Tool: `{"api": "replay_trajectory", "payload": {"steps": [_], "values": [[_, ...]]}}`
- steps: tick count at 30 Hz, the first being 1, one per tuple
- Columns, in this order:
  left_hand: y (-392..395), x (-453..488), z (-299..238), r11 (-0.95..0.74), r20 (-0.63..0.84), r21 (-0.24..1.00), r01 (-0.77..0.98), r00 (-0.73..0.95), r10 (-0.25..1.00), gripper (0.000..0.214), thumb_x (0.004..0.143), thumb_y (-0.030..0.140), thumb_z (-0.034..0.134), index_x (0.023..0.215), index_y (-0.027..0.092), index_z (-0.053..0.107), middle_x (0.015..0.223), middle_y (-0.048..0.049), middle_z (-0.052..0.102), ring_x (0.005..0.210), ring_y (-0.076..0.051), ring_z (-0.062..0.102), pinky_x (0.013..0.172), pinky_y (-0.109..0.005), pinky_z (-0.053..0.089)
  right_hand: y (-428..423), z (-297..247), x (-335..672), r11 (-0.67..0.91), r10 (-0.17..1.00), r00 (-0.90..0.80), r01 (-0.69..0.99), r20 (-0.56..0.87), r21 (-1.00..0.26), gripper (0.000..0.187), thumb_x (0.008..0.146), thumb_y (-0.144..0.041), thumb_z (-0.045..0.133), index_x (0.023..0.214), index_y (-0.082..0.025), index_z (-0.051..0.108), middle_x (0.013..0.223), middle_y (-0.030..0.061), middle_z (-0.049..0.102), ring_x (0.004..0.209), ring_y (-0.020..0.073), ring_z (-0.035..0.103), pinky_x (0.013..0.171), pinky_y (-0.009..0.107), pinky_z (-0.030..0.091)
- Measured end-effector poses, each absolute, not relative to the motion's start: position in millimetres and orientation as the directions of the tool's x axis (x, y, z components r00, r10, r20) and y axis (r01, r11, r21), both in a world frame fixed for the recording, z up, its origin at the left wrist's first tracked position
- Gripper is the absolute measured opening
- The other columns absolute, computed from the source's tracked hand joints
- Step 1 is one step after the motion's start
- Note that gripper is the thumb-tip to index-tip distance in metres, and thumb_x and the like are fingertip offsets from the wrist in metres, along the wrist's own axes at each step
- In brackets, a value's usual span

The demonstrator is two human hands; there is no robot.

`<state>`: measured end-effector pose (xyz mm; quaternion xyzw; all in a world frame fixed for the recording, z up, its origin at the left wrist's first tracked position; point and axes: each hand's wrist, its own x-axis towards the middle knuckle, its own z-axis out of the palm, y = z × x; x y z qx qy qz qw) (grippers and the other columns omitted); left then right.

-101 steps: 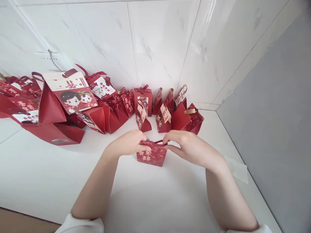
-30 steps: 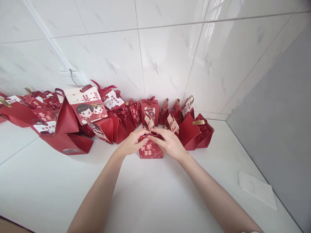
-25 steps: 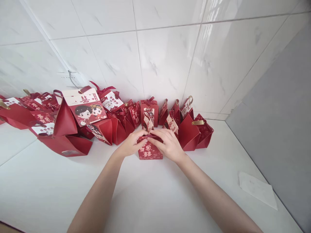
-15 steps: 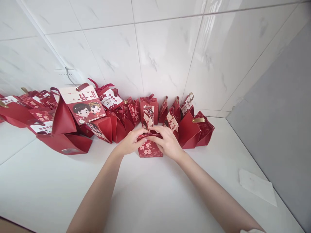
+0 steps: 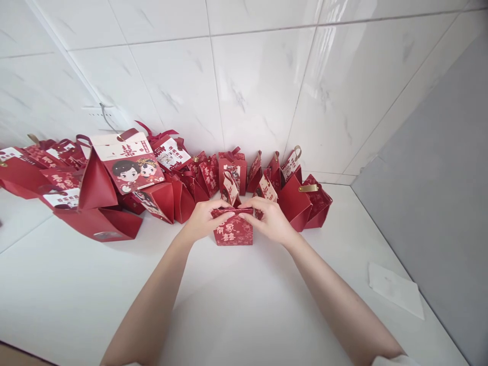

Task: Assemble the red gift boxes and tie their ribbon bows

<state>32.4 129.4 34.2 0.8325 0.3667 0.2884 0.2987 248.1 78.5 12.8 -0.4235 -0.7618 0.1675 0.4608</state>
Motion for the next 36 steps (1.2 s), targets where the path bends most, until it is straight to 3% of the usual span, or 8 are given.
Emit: {"api": "replay_trajectory", "payload": {"steps": [8, 17, 19, 22, 26, 29, 32, 36], "values": [[124.1, 27.2, 43.3, -0.549, 0.172, 0.69, 0.472, 0.629, 0.758, 0.025, 0.086, 0.038, 0.061, 0.092, 0.018, 0.074, 0.086, -0.0012, 0.074, 0.078, -0.016, 0.066, 0.071, -0.023, 0.048, 73.6, 9.4, 235.2, 0.543, 0.827, -0.209, 0.536, 0.521, -0.647, 0.009, 0.088, -0.029, 0.065, 0.093, -0.022, 0.064, 0.092, 0.002, 0.067, 0.084, 0.0181, 0.063, 0.072, 0.029, 0.047], [113.4, 24.4, 58.9, -0.694, 0.184, 0.48, 0.536, 0.712, 0.677, 0.031, 0.094, 0.039, 0.047, 0.1, 0.021, 0.072, 0.085, -0.0023, 0.072, 0.076, -0.016, 0.063, 0.069, -0.024, 0.045, 66.5, 14.8, 230.0, 0.551, 0.807, -0.241, 0.638, 0.54, -0.538, 0.008, 0.092, -0.028, 0.058, 0.092, -0.02, 0.061, 0.088, 0.004, 0.064, 0.08, 0.0187, 0.059, 0.072, 0.03, 0.046], [111.9, 27.2, 58.4, -0.721, 0.199, 0.425, 0.547, 0.721, 0.664, 0.031, 0.096, 0.038, 0.044, 0.1, 0.021, 0.07, 0.087, -0.0028, 0.071, 0.078, -0.016, 0.063, 0.072, -0.025, 0.045, 66.5, 13.7, 228.9, 0.567, 0.795, -0.248, 0.628, 0.554, -0.533, 0.007, 0.093, -0.025, 0.055, 0.091, -0.02, 0.06, 0.086, 0.0042, 0.064, 0.081, 0.019, 0.059, 0.077, 0.033, 0.047], [112.2, 29.0, 56.9, -0.738, 0.217, 0.411, 0.535, 0.729, 0.65, 0.03, 0.097, 0.037, 0.043, 0.099, 0.022, 0.069, 0.087, -0.0022, 0.07, 0.079, -0.016, 0.063, 0.074, -0.025, 0.045, 67.4, 11.9, 228.8, 0.614, 0.75, -0.269, 0.624, 0.605, -0.484, 0.009, 0.094, -0.021, 0.051, 0.09, -0.021, 0.058, 0.083, 0.0032, 0.064, 0.081, 0.019, 0.06, 0.098, 0.043, 0.043], [119.4, 24.7, 52.2, -0.693, 0.194, 0.491, 0.528, 0.709, 0.678, 0.029, 0.094, 0.04, 0.047, 0.097, 0.024, 0.071, 0.085, 0.0002, 0.072, 0.074, -0.015, 0.063, 0.068, -0.024, 0.044, 71.7, 10.8, 232.9, 0.655, 0.719, -0.299, 0.593, 0.627, -0.468, 0.014, 0.096, -0.02, 0.045, 0.092, -0.023, 0.058, 0.084, 0.001, 0.065, 0.078, 0.017, 0.062, 0.116, 0.051, 0.026], [130.0, 21.4, 35.6, -0.578, 0.187, 0.667, 0.47, 0.645, 0.741, 0.026, 0.087, 0.042, 0.059, 0.095, 0.023, 0.074, 0.088, -0.0011, 0.074, 0.078, -0.017, 0.065, 0.069, -0.024, 0.046, 78.6, 4.4, 235.7, 0.623, 0.773, -0.273, 0.499, 0.573, -0.602, 0.011, 0.095, -0.026, 0.05, 0.093, -0.023, 0.061, 0.087, 0.001, 0.067, 0.083, 0.0175, 0.064, 0.109, 0.047, 0.038], [139.7, 23.7, 3.5, -0.339, 0.215, 0.908, 0.245, 0.42, 0.882, 0.029, 0.072, 0.042, 0.075, 0.086, 0.017, 0.075, 0.084, -0.0044, 0.074, 0.077, -0.02, 0.067, 0.072, -0.028, 0.051, 84.6, -14.3, 230.2, 0.504, 0.86, -0.099, 0.307, 0.5, -0.807, 0.019, 0.091, -0.037, 0.057, 0.103, -0.023, 0.059, 0.104, 0.0042, 0.068, 0.095, 0.0196, 0.066, 0.091, 0.036, 0.052], [139.8, 33.4, -42.1, -0.215, 0.215, 0.976, -0.019, 0.159, 0.963, 0.044, 0.078, 0.054, 0.066, 0.101, 0.016, 0.07, 0.101, -0.008, 0.074, 0.088, -0.022, 0.068, 0.08, -0.032, 0.053, 84.0, -51.5, 210.9, 0.357, 0.9, 0.19, 0.201, 0.393, -0.912, 0.042, 0.093, -0.045, 0.051, 0.128, -0.023, 0.045, 0.121, 0.0075, 0.064, 0.109, 0.021, 0.064, 0.097, 0.036, 0.049]]}}
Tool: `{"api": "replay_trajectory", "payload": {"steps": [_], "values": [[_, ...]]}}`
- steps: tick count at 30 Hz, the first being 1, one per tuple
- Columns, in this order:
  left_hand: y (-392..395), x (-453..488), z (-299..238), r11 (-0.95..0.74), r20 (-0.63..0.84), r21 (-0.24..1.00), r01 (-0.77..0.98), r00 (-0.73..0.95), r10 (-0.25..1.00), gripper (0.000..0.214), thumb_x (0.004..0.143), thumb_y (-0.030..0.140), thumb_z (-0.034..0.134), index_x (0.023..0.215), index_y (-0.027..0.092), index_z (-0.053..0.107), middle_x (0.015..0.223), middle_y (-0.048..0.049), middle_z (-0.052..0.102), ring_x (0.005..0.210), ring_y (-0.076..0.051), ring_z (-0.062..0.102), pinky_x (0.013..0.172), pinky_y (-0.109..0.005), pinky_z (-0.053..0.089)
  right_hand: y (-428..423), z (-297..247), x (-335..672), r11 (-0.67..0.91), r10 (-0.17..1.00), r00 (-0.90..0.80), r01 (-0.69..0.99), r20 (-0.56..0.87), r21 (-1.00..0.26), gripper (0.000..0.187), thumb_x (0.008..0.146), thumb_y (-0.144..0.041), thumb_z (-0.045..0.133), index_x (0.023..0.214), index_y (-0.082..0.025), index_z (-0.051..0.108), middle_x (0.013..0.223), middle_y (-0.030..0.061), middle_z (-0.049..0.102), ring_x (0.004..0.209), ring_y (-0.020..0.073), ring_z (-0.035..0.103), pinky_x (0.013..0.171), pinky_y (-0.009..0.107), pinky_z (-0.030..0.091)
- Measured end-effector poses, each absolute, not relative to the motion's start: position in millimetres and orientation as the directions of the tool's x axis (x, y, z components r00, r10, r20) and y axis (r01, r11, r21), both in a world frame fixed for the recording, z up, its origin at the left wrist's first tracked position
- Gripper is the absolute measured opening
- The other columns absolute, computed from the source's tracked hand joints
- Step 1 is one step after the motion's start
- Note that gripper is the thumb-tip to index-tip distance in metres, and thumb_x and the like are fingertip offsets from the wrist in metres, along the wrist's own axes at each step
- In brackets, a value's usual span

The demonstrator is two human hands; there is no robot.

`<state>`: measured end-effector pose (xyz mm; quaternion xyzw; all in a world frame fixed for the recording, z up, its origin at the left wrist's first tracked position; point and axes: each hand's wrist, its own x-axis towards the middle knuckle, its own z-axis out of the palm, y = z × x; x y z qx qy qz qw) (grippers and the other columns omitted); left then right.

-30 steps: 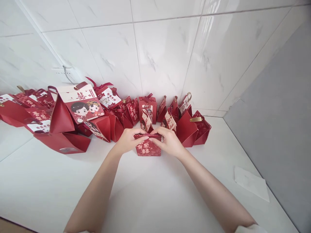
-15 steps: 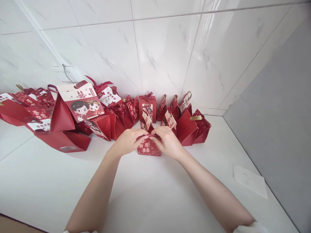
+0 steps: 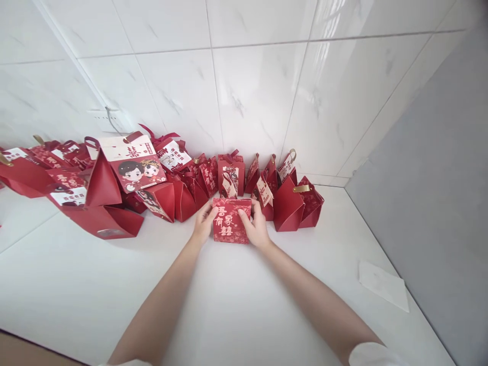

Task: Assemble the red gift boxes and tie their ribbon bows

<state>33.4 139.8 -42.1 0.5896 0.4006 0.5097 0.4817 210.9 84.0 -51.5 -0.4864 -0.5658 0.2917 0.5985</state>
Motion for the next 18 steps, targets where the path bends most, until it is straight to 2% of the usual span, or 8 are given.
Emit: {"api": "replay_trajectory", "payload": {"steps": [4, 10, 14, 18], "values": [[131.2, 40.2, -67.2, -0.13, 0.14, 0.982, -0.139, 0.063, 0.988, 0.06, 0.081, 0.065, 0.056, 0.11, 0.013, 0.068, 0.11, -0.0135, 0.072, 0.098, -0.027, 0.068, 0.087, -0.037, 0.053, 81.8, -75.7, 199.2, 0.339, 0.921, 0.128, 0.205, 0.369, -0.918, 0.055, 0.095, -0.05, 0.044, 0.14, -0.02, 0.036, 0.138, 0.0105, 0.055, 0.127, 0.0228, 0.053, 0.108, 0.038, 0.041], [129.1, 41.5, -75.1, -0.137, 0.141, 0.985, -0.108, 0.037, 0.989, 0.07, 0.08, 0.071, 0.051, 0.111, 0.011, 0.068, 0.105, -0.0152, 0.073, 0.103, -0.03, 0.067, 0.094, -0.04, 0.051, 87.0, -80.4, 200.1, 0.289, 0.943, 0.11, 0.199, 0.314, -0.937, 0.054, 0.096, -0.054, 0.038, 0.139, -0.021, 0.039, 0.134, 0.0109, 0.059, 0.123, 0.0238, 0.057, 0.105, 0.04, 0.043], [124.6, 40.5, -74.5, -0.187, 0.187, 0.982, -0.027, 0.005, 0.982, 0.066, 0.083, 0.069, 0.048, 0.104, 0.012, 0.07, 0.099, -0.0137, 0.074, 0.099, -0.029, 0.067, 0.089, -0.039, 0.051, 79.3, -75.1, 199.0, 0.347, 0.896, 0.197, 0.249, 0.398, -0.904, 0.044, 0.097, -0.049, 0.037, 0.13, -0.021, 0.045, 0.127, 0.0112, 0.061, 0.116, 0.0239, 0.059, 0.099, 0.04, 0.046], [113.2, 38.4, -73.0, -0.246, 0.247, 0.967, 0.06, -0.023, 0.969, 0.053, 0.082, 0.063, 0.053, 0.09, 0.014, 0.073, 0.091, -0.0107, 0.074, 0.09, -0.028, 0.067, 0.084, -0.037, 0.05, 71.4, -52.8, 203.8, 0.404, 0.841, 0.255, 0.29, 0.477, -0.867, 0.034, 0.099, -0.045, 0.032, 0.105, -0.022, 0.056, 0.104, 0.0082, 0.064, 0.1, 0.0224, 0.06, 0.094, 0.039, 0.046]]}}
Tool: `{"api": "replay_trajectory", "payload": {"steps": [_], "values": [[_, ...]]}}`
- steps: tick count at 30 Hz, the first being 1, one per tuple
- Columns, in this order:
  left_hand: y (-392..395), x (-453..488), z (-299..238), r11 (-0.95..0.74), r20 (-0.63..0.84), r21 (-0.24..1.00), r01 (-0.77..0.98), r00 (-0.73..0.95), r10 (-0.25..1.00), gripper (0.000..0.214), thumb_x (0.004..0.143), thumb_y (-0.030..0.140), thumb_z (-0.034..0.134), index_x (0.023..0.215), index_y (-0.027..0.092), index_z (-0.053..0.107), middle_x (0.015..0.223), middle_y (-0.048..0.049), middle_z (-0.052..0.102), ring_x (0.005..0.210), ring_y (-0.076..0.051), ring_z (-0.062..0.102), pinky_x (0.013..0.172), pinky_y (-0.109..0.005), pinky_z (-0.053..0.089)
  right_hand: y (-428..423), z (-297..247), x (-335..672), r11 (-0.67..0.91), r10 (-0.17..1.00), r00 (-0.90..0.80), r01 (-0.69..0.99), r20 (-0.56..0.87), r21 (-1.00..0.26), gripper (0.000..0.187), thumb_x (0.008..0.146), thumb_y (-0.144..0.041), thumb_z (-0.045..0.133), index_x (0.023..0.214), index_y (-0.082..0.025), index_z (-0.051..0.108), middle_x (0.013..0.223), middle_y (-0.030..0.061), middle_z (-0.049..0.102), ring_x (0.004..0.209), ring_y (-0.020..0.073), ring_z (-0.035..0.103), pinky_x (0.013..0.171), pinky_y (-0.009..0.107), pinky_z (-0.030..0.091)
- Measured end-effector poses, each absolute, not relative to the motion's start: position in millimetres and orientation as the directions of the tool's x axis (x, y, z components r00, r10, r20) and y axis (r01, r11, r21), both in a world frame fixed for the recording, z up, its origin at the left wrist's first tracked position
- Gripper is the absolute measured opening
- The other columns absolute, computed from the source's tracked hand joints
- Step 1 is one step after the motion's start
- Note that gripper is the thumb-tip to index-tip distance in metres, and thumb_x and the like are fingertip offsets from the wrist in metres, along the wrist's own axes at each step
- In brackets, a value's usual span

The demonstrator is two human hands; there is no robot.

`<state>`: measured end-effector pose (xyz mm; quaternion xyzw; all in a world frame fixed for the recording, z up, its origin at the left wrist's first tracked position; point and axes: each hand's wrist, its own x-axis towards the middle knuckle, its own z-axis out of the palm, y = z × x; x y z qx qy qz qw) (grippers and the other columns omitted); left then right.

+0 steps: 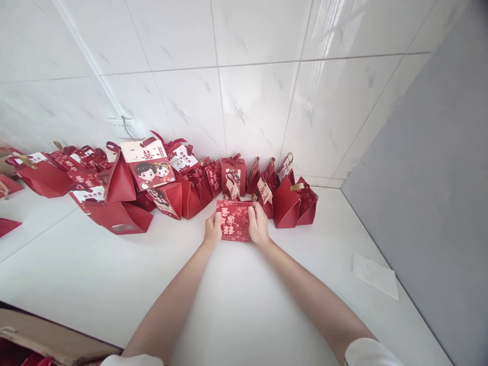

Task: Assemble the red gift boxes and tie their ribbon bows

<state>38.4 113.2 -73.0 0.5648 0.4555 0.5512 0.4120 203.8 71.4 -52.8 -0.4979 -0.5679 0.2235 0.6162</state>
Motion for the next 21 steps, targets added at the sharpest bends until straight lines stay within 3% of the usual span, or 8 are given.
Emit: {"api": "replay_trajectory", "payload": {"steps": [5, 9, 12, 15, 18, 21], "values": [[106.0, 39.3, -69.3, -0.254, 0.256, 0.964, 0.077, -0.016, 0.966, 0.048, 0.081, 0.06, 0.055, 0.09, 0.016, 0.073, 0.09, -0.0086, 0.074, 0.09, -0.027, 0.065, 0.085, -0.035, 0.048, 75.2, -10.6, 213.4, 0.488, 0.785, 0.23, 0.344, 0.576, -0.802, 0.031, 0.098, -0.043, 0.039, 0.089, -0.022, 0.061, 0.104, 0.0076, 0.062, 0.101, 0.0211, 0.058, 0.096, 0.036, 0.044], [101.6, 41.0, -67.9, -0.183, 0.184, 0.983, 0.022, -0.009, 0.983, 0.056, 0.082, 0.064, 0.053, 0.093, 0.013, 0.071, 0.094, -0.0103, 0.074, 0.093, -0.028, 0.066, 0.085, -0.037, 0.049, 68.2, -6.4, 211.5, 0.496, 0.801, 0.199, 0.309, 0.565, -0.812, 0.033, 0.098, -0.042, 0.042, 0.113, -0.022, 0.063, 0.12, 0.009, 0.062, 0.116, 0.0206, 0.056, 0.106, 0.038, 0.041], [94.2, 40.8, -67.5, -0.105, 0.106, 0.994, -0.036, 0.024, 0.994, 0.059, 0.082, 0.065, 0.052, 0.096, 0.011, 0.071, 0.093, -0.0118, 0.074, 0.088, -0.028, 0.068, 0.081, -0.038, 0.051, 51.1, -29.0, 204.3, 0.455, 0.854, 0.174, 0.209, 0.49, -0.866, 0.051, 0.098, -0.043, 0.043, 0.145, -0.025, 0.039, 0.149, 0.0069, 0.043, 0.139, 0.0183, 0.039, 0.118, 0.039, 0.028], [87.6, 41.1, -68.6, -0.047, 0.056, 0.99, -0.135, 0.061, 0.997, 0.057, 0.084, 0.062, 0.052, 0.103, 0.012, 0.069, 0.097, -0.0113, 0.074, 0.09, -0.027, 0.069, 0.083, -0.038, 0.052, 34.3, -59.2, 198.1, 0.355, 0.918, 0.167, 0.064, 0.36, -0.933, 0.074, 0.097, -0.049, 0.043, 0.156, -0.027, 0.004, 0.16, 0.0052, 0.023, 0.145, 0.0168, 0.03, 0.119, 0.039, 0.028], [86.0, 43.2, -73.0, -0.022, 0.04, 0.971, -0.238, 0.07, 0.997, 0.052, 0.085, 0.058, 0.052, 0.111, 0.014, 0.066, 0.107, -0.01, 0.073, 0.098, -0.025, 0.068, 0.09, -0.037, 0.05, 28.3, -80.5, 196.0, 0.231, 0.965, 0.122, 0.018, 0.231, -0.973, 0.071, 0.096, -0.056, 0.039, 0.155, -0.027, 0.012, 0.161, 0.0026, 0.023, 0.147, 0.0176, 0.027, 0.119, 0.04, 0.027], [88.6, 46.8, -79.6, 0.002, 0.019, 0.956, -0.293, 0.07, 0.997, 0.053, 0.084, 0.057, 0.053, 0.112, 0.014, 0.065, 0.109, -0.011, 0.072, 0.099, -0.026, 0.068, 0.091, -0.039, 0.051, 32.3, -88.1, 194.1, 0.18, 0.974, 0.142, -0.016, 0.176, -0.983, 0.062, 0.097, -0.057, 0.033, 0.15, -0.024, 0.03, 0.154, 0.0045, 0.038, 0.142, 0.0191, 0.037, 0.117, 0.041, 0.032]]}}
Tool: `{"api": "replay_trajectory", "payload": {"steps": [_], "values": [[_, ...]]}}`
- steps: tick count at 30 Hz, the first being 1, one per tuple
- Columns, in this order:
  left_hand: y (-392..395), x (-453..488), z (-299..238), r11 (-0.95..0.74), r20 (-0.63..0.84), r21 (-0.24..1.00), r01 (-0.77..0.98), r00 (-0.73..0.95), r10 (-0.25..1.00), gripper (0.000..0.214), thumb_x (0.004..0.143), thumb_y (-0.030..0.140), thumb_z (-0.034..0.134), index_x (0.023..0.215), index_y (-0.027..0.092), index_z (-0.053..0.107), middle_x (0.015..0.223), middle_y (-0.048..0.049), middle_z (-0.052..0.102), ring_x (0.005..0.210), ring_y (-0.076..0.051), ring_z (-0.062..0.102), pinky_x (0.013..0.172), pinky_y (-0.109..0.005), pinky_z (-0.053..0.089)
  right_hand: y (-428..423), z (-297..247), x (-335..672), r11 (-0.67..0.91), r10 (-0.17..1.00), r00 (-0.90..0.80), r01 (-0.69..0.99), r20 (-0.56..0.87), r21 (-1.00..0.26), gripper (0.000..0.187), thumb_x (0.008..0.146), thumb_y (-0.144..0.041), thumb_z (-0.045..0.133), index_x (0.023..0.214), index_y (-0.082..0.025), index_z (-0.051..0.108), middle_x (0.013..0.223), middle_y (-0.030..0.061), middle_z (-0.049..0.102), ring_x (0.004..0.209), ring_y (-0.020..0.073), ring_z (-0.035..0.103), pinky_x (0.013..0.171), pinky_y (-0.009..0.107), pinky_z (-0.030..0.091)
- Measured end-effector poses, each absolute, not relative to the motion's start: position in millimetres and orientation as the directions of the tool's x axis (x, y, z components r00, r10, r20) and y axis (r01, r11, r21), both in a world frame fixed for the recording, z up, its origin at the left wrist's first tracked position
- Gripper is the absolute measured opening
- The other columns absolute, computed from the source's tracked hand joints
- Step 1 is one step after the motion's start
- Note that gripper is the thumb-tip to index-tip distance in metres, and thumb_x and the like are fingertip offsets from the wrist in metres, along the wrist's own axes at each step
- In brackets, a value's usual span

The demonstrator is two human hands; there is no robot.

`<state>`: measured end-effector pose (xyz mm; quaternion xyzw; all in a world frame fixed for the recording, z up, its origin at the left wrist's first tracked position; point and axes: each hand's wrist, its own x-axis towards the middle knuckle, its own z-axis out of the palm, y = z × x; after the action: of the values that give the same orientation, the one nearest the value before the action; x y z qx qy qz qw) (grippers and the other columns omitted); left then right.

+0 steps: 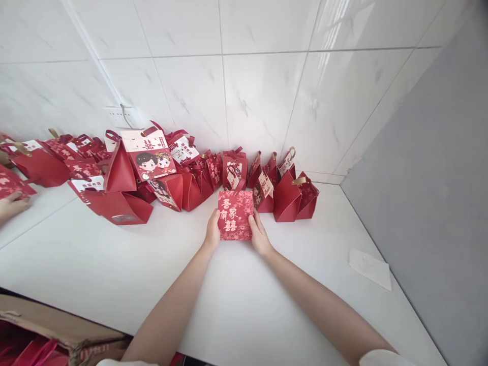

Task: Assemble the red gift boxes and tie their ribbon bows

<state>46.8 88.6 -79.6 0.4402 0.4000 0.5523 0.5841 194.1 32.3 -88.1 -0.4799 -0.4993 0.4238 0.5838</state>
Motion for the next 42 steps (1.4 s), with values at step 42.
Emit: {"api": "replay_trajectory", "payload": {"steps": [42], "values": [[90.1, 50.1, -79.1, 0.125, -0.076, 0.919, -0.374, 0.142, 0.987, 0.053, 0.083, 0.057, 0.059, 0.113, 0.014, 0.067, 0.112, -0.0116, 0.072, 0.108, -0.029, 0.066, 0.099, -0.042, 0.047, 42.8, -93.6, 201.2, 0.149, 0.964, 0.24, -0.141, 0.112, -0.979, 0.042, 0.094, -0.053, 0.045, 0.123, -0.024, 0.052, 0.128, 0.0054, 0.061, 0.12, 0.0226, 0.054, 0.107, 0.039, 0.04]]}}
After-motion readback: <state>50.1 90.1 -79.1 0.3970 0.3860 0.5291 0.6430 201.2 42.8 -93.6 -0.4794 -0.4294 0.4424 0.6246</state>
